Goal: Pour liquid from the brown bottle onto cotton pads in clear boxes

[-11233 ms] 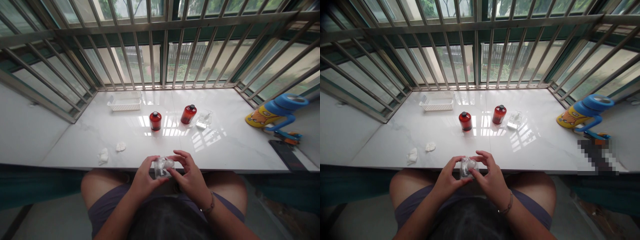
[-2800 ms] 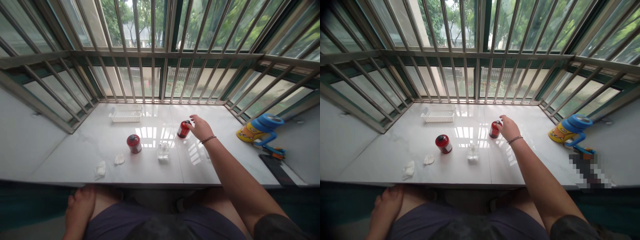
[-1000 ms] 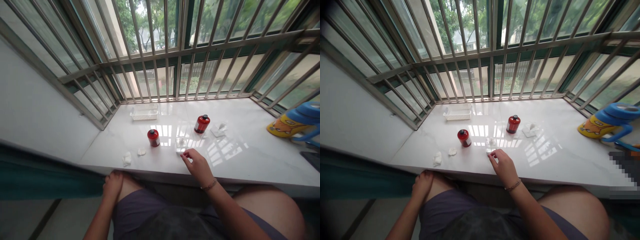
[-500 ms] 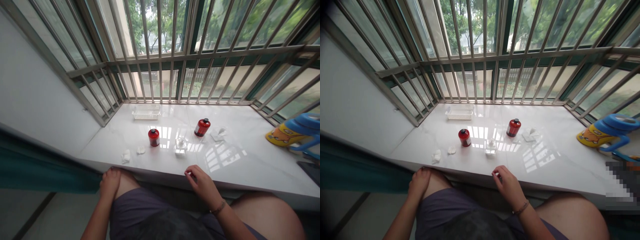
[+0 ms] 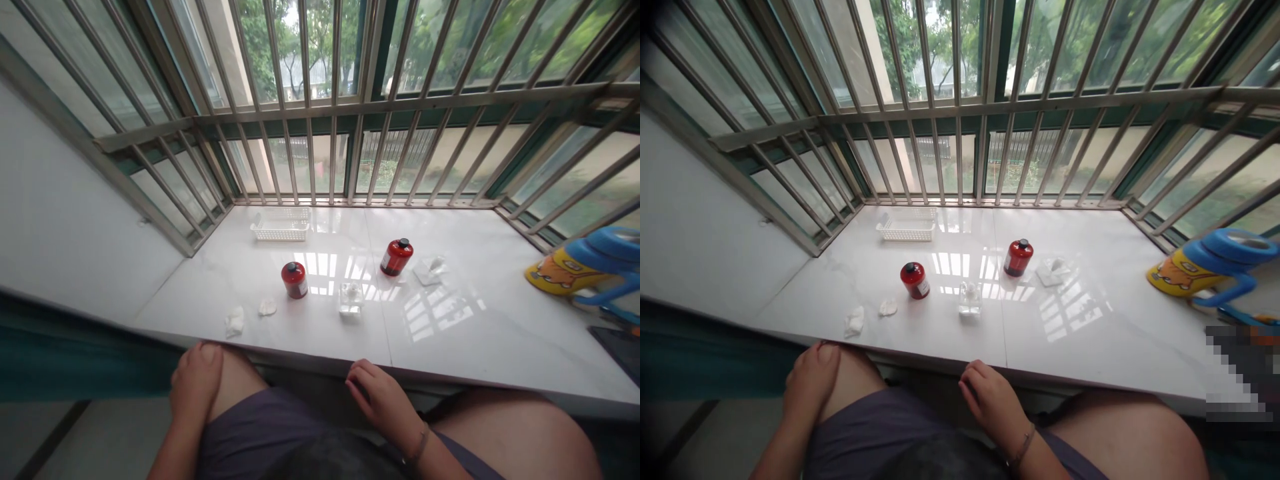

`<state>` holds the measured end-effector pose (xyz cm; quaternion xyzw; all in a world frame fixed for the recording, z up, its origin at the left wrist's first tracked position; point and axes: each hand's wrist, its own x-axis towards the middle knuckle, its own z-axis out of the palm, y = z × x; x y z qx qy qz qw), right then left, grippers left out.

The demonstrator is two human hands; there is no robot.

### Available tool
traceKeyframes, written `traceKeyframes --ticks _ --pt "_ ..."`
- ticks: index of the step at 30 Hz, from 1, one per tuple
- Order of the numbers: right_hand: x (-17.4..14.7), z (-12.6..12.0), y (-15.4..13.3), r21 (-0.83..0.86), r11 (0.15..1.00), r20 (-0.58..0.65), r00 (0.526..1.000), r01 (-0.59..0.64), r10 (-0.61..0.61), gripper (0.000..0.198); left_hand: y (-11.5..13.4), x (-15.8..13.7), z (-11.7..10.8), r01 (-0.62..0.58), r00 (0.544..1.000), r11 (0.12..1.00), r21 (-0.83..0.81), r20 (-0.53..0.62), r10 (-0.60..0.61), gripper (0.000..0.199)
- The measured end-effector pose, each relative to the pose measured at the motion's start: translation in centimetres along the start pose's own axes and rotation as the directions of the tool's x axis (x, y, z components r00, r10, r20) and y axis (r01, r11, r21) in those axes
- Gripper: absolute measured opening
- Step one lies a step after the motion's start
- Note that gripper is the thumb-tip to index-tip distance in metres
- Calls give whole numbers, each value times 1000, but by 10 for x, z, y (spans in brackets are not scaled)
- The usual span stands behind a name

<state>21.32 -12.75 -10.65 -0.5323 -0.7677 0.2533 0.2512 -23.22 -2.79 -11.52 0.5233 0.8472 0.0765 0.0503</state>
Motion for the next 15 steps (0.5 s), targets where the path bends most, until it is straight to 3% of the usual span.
traceKeyframes --ticks 7,12,15 --pt "5 -8 2 37 999 7 999 40 -40 11 6 1 -13 -74 997 997 -7 -35 74 68" --pt "10 -7 4 13 992 -66 990 129 -128 13 9 -6 -19 -47 987 993 -110 -159 29 59" --pt "12 -8 1 -9 985 -118 978 174 -174 15 15 -15 -25 -88 970 974 -208 -242 36 48"
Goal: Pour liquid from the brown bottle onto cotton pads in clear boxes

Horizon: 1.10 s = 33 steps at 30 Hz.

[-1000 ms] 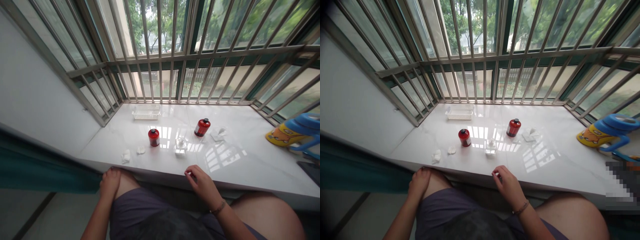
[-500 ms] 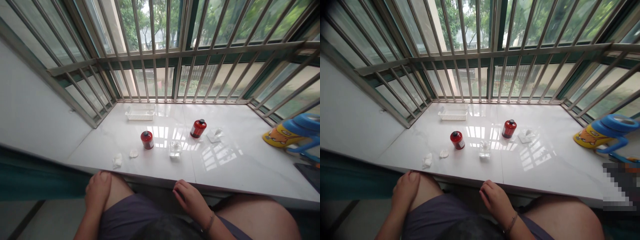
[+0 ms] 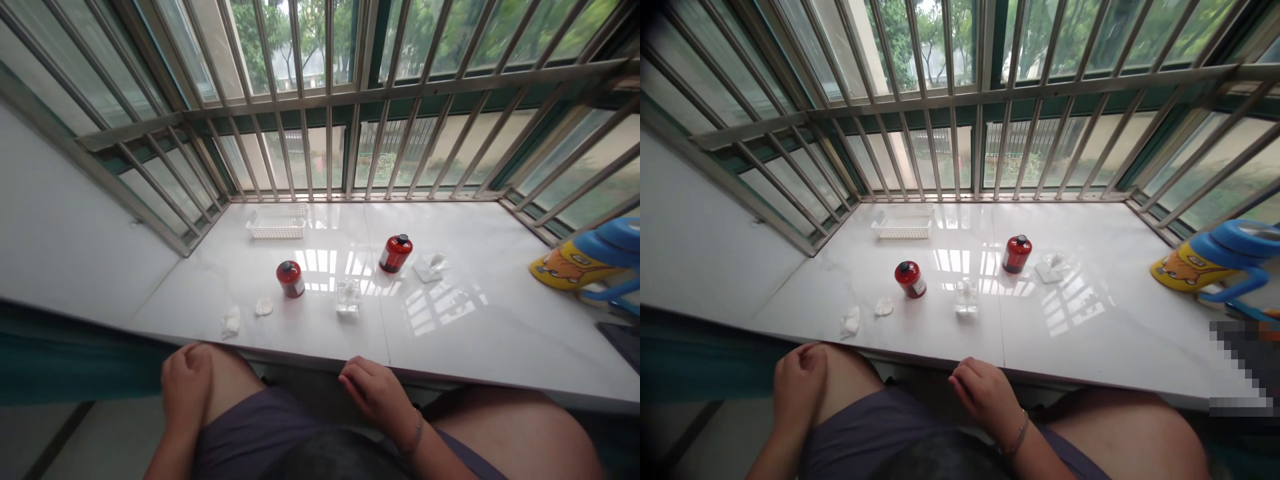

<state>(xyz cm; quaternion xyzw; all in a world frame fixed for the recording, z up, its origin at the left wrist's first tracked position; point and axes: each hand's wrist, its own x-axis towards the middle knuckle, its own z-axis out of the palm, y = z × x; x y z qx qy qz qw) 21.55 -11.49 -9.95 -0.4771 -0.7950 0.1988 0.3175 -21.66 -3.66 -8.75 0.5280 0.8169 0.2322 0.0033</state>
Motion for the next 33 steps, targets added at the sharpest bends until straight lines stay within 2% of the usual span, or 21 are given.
traceKeyframes --ticks 2,5,8,11,15,18,21,24,27,33 --pt "0 -3 -2 -5 1000 -14 1000 2 -2 15 16 -7 -2 -77 996 996 -54 -52 74 42" --pt "-3 -9 -2 -57 998 -18 1000 7 -8 18 56 -21 2 -213 974 966 -146 -108 199 36" --pt "-10 -14 3 -116 993 -22 1000 10 -13 21 100 -29 12 -347 938 888 -303 -122 326 30" --pt "-17 -16 9 -135 991 -9 1000 -5 4 21 132 -28 25 -414 908 803 -429 -133 397 28" --pt "-24 -11 11 -133 991 -2 999 -36 36 23 158 -15 44 -363 914 738 -569 -62 401 52" --pt "-27 -5 8 -133 991 12 999 -34 36 23 176 0 58 -240 933 721 -650 50 355 77" --pt "-28 0 4 -141 990 36 999 -15 20 23 198 16 69 -109 946 710 -696 146 289 89" --pt "-30 0 1 -143 990 55 998 -6 14 23 219 28 75 -31 951 711 -703 198 237 88" --pt "-32 -4 1 -155 988 63 998 -18 28 23 231 28 77 -18 951 733 -680 214 222 79" --pt "-37 -19 4 -126 990 18 998 -63 65 22 220 -8 74 -106 908 700 -706 218 357 77"
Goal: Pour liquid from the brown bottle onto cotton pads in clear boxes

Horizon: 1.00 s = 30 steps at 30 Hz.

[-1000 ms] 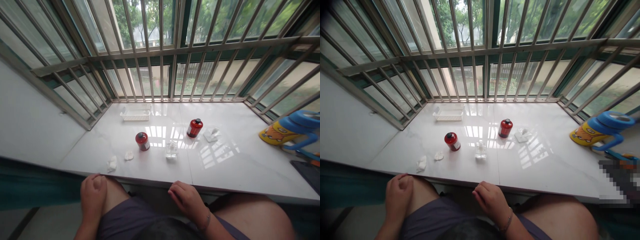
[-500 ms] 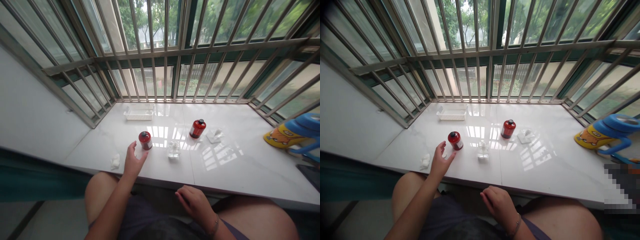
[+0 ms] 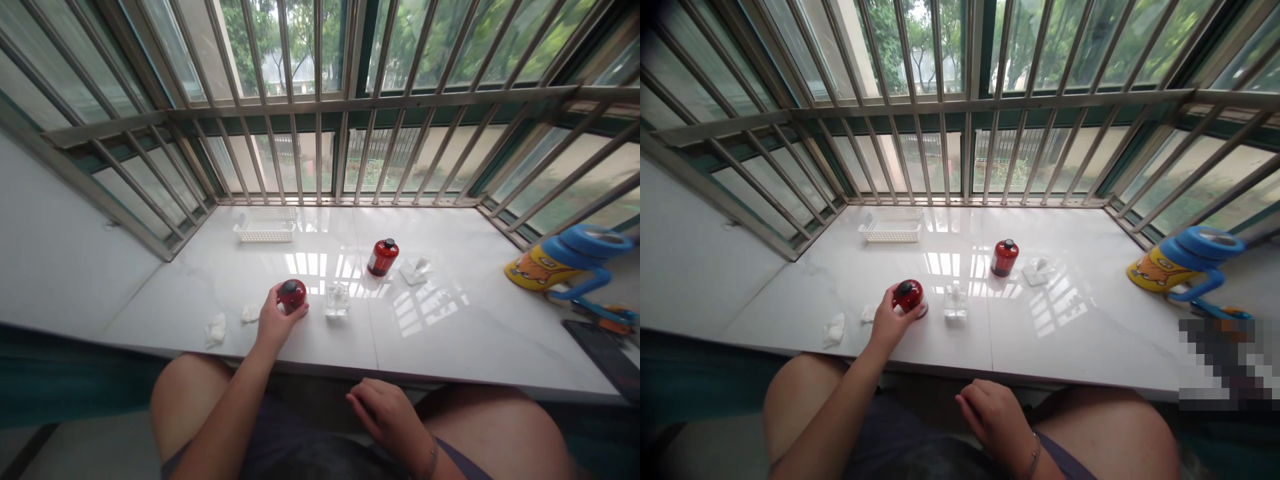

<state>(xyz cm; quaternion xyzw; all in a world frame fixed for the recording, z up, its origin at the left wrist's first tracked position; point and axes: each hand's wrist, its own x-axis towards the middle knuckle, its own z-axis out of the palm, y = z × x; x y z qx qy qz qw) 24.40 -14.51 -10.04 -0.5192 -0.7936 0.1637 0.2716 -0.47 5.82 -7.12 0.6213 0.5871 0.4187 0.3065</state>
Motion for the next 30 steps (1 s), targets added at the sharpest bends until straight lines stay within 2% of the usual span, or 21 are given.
traceKeyframes --ticks 7,10,13,15,17,20,22,24,26,30 --pt "9 0 -4 80 996 -2 1000 -25 26 18 0 -40 -13 -59 998 998 23 34 58 71" --pt "19 -3 -14 132 990 -52 997 -48 55 13 8 -56 -16 -66 997 997 48 50 63 69" --pt "31 -14 -28 190 977 -124 985 -93 117 18 17 -82 -14 -159 983 984 80 105 150 70" --pt "38 -24 -38 225 967 -162 973 -123 162 31 22 -102 -13 -283 951 955 90 159 267 74" --pt "43 -32 -46 243 957 -181 962 -158 205 42 26 -119 -12 -434 890 895 102 204 408 77" --pt "44 -35 -52 208 953 -171 951 -220 257 34 31 -135 -15 -593 796 789 162 269 543 77" --pt "41 -33 -52 173 954 -154 950 -244 271 23 34 -140 -18 -638 763 740 214 309 568 76" --pt "38 -30 -51 154 960 -150 955 -233 256 21 35 -141 -21 -653 749 720 232 334 572 78" --pt "35 -29 -50 134 974 -167 964 -185 206 21 36 -142 -23 -640 754 741 205 354 554 83" --pt "34 -34 -52 101 995 -137 990 1 13 16 34 -142 -28 -611 745 783 114 417 521 93"
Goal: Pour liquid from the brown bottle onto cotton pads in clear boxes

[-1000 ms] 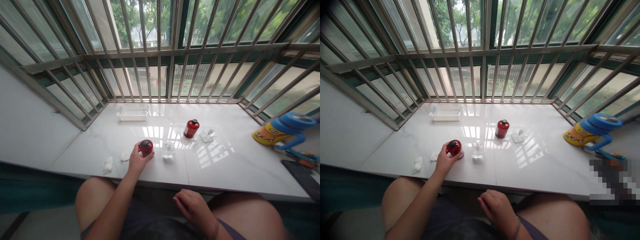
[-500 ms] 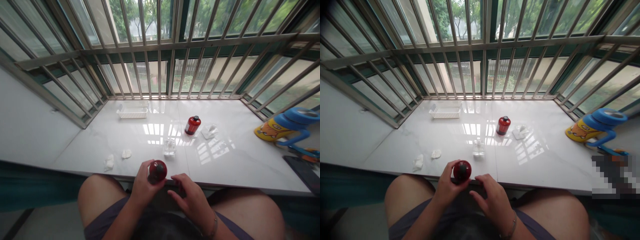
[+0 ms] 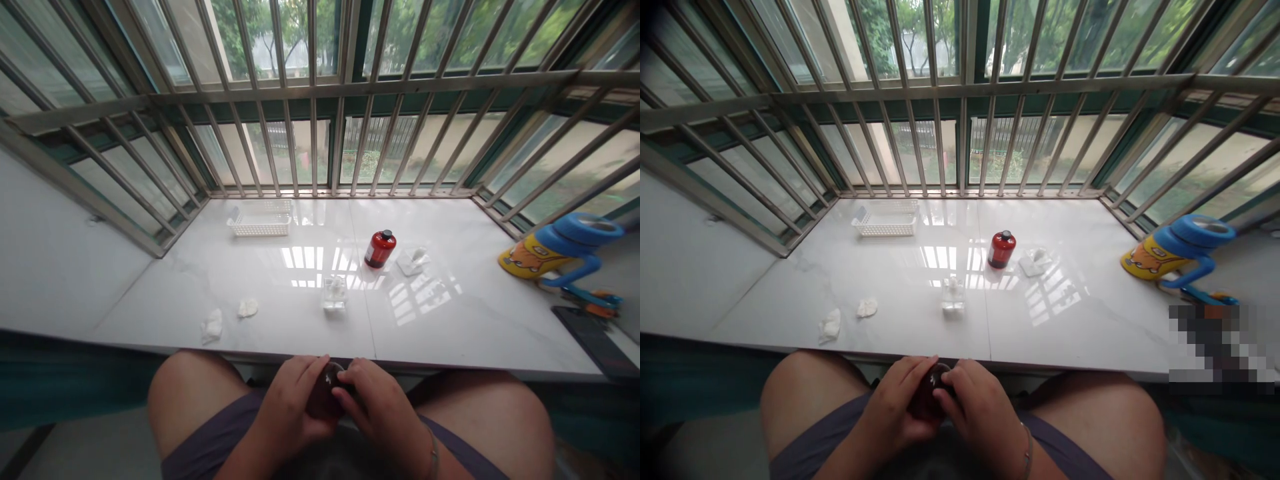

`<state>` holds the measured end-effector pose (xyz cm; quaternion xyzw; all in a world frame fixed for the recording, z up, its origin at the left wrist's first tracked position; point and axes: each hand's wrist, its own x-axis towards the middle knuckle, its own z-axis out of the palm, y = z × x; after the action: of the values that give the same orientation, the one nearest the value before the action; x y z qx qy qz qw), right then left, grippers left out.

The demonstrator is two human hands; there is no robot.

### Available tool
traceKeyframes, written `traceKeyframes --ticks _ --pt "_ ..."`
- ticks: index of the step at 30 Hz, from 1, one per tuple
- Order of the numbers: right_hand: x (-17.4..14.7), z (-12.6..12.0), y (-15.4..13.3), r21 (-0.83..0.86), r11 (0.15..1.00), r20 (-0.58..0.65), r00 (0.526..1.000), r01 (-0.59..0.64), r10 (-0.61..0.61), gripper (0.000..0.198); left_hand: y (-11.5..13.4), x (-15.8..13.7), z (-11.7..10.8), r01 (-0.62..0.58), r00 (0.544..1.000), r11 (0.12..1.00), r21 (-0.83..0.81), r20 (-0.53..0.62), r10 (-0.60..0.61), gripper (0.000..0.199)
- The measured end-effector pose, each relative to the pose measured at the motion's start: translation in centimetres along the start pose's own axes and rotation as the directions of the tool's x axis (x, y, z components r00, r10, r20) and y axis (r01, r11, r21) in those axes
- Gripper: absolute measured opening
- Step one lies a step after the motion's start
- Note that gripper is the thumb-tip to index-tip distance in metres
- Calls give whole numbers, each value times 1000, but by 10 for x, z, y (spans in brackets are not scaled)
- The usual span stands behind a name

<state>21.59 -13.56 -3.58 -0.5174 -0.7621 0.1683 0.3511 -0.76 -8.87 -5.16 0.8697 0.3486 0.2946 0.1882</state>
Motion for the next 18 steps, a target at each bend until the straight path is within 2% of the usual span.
traceKeyframes --ticks 3,7,10,11,14,15,18 --pt "2 -6 -2 26 997 76 994 74 -76 13 -3 -1 -3 18 1000 1000 -26 26 -17 92" --pt "2 -9 -2 2 999 94 995 -40 39 36 -7 1 -4 17 1000 1000 -13 7 -17 92" --pt "3 -13 -3 -1 996 171 981 -88 87 22 -8 3 -4 0 999 1000 21 36 -1 91" --pt "4 -15 -4 10 996 210 974 -92 88 24 -8 4 -3 -4 999 999 32 52 3 91" --pt "6 -20 -7 24 989 259 957 -143 132 45 -8 6 -2 -16 996 999 50 84 12 90" --pt "6 -21 -8 14 985 264 951 -170 160 44 -8 6 -2 -19 996 999 51 89 14 90" --pt "7 -23 -7 -2 973 318 922 -231 220 24 -7 7 -1 -21 995 999 49 98 16 90"
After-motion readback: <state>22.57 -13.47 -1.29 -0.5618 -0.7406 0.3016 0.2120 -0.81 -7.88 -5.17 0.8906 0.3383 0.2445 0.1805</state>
